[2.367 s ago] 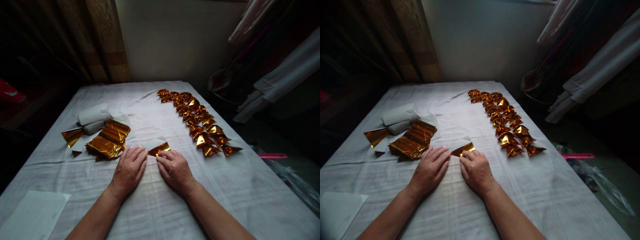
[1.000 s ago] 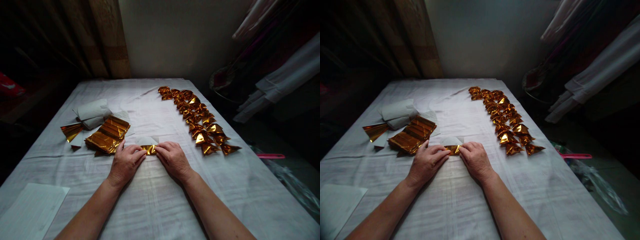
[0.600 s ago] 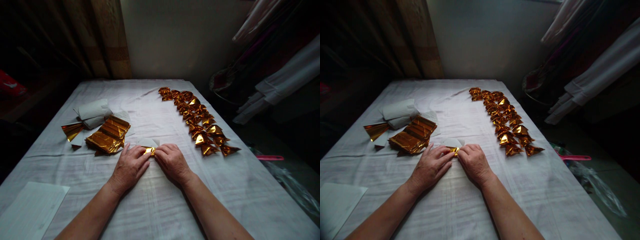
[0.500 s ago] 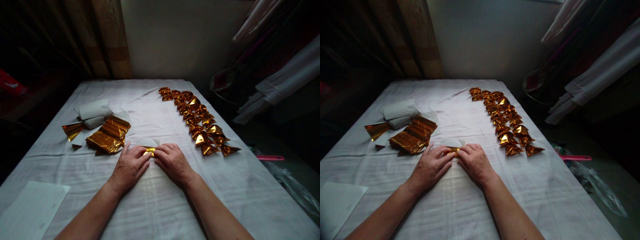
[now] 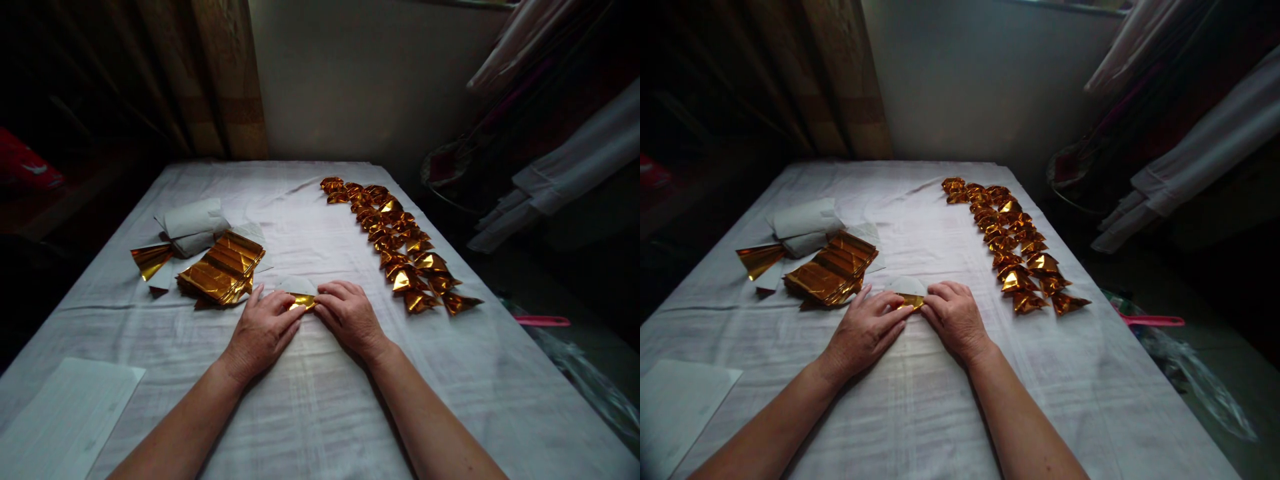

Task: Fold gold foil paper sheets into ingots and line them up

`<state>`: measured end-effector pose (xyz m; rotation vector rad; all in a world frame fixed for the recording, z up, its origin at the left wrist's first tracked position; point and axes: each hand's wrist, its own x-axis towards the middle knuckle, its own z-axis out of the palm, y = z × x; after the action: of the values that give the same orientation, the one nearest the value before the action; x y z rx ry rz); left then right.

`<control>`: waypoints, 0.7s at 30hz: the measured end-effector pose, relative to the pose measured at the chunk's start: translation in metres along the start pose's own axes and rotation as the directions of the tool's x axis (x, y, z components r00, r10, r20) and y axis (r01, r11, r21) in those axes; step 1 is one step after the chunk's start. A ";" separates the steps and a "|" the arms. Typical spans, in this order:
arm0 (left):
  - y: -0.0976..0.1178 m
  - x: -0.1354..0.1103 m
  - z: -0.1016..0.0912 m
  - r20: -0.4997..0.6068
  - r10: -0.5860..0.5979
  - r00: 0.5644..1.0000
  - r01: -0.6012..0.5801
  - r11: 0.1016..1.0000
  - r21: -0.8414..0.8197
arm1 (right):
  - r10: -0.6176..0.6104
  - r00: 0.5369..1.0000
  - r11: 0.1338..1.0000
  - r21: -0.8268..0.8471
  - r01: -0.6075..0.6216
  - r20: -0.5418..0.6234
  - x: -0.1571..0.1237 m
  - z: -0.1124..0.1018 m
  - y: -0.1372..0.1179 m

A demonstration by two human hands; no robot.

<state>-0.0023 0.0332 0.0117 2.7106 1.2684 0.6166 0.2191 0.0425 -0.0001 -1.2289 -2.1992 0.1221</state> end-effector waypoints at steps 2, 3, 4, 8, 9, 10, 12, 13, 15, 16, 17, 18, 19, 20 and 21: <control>0.000 -0.001 -0.001 0.001 -0.002 1.000 0.002 1.000 0.005 | 0.041 0.999 0.999 0.022 -0.041 -0.001 0.002 0.002 0.001; 0.001 -0.001 -0.001 -0.001 -0.003 1.000 0.003 1.000 0.008 | 0.064 0.998 0.997 0.036 -0.064 0.001 0.003 0.002 0.001; 0.001 -0.001 -0.001 -0.005 -0.002 1.000 0.003 1.000 0.010 | 0.087 0.996 0.995 0.049 -0.087 0.005 0.005 0.003 0.001; 0.001 -0.002 -0.002 -0.015 0.003 1.000 -0.003 1.000 0.006 | 0.171 0.985 0.983 0.061 -0.173 0.036 0.013 0.007 0.000; 0.001 -0.002 -0.002 -0.012 0.000 1.000 0.000 1.000 0.003 | 0.184 0.982 0.981 0.060 -0.186 0.036 0.015 0.008 0.000; 0.001 -0.002 -0.002 -0.008 -0.003 1.000 0.003 1.000 0.003 | 0.195 0.980 0.979 0.060 -0.197 0.032 0.017 0.009 0.000; 0.001 -0.002 -0.002 0.002 0.002 1.000 -0.002 1.000 0.008 | 0.213 0.977 0.975 0.062 -0.213 0.012 0.018 0.011 -0.001; 0.001 -0.002 -0.002 0.008 0.006 1.000 -0.006 1.000 0.012 | 0.219 0.976 0.974 0.059 -0.218 0.002 0.019 0.012 -0.001; 0.002 -0.002 -0.002 0.014 0.012 1.000 -0.012 1.000 0.014 | 0.227 0.974 0.973 0.047 -0.226 -0.010 0.019 0.013 -0.002; 0.002 -0.002 -0.002 0.013 0.009 1.000 -0.009 1.000 0.014 | 0.229 0.973 0.973 0.040 -0.228 -0.011 0.018 0.014 -0.003; 0.003 -0.002 -0.003 0.010 0.004 1.000 -0.004 1.000 0.015 | 0.231 0.973 0.973 0.034 -0.230 -0.010 0.018 0.014 -0.003; 0.003 -0.002 -0.003 0.006 -0.001 1.000 0.000 1.000 0.017 | 0.233 0.972 0.972 0.032 -0.233 -0.007 0.018 0.014 -0.004; 0.003 -0.002 -0.003 0.004 -0.003 1.000 0.003 1.000 0.019 | 0.236 0.972 0.971 0.032 -0.236 -0.001 0.018 0.014 -0.004; 0.004 -0.002 -0.003 0.003 -0.003 1.000 0.003 1.000 0.021 | 0.240 0.971 0.970 0.033 -0.240 0.006 0.018 0.013 -0.005; 0.004 -0.002 -0.003 0.003 -0.002 1.000 0.002 1.000 0.022 | 0.246 0.969 0.969 0.032 -0.247 0.014 0.019 0.013 -0.006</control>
<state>-0.0014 0.0289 0.0153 2.7267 1.2845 0.6017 0.2009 0.0567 0.0002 -1.4813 -2.0355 0.2648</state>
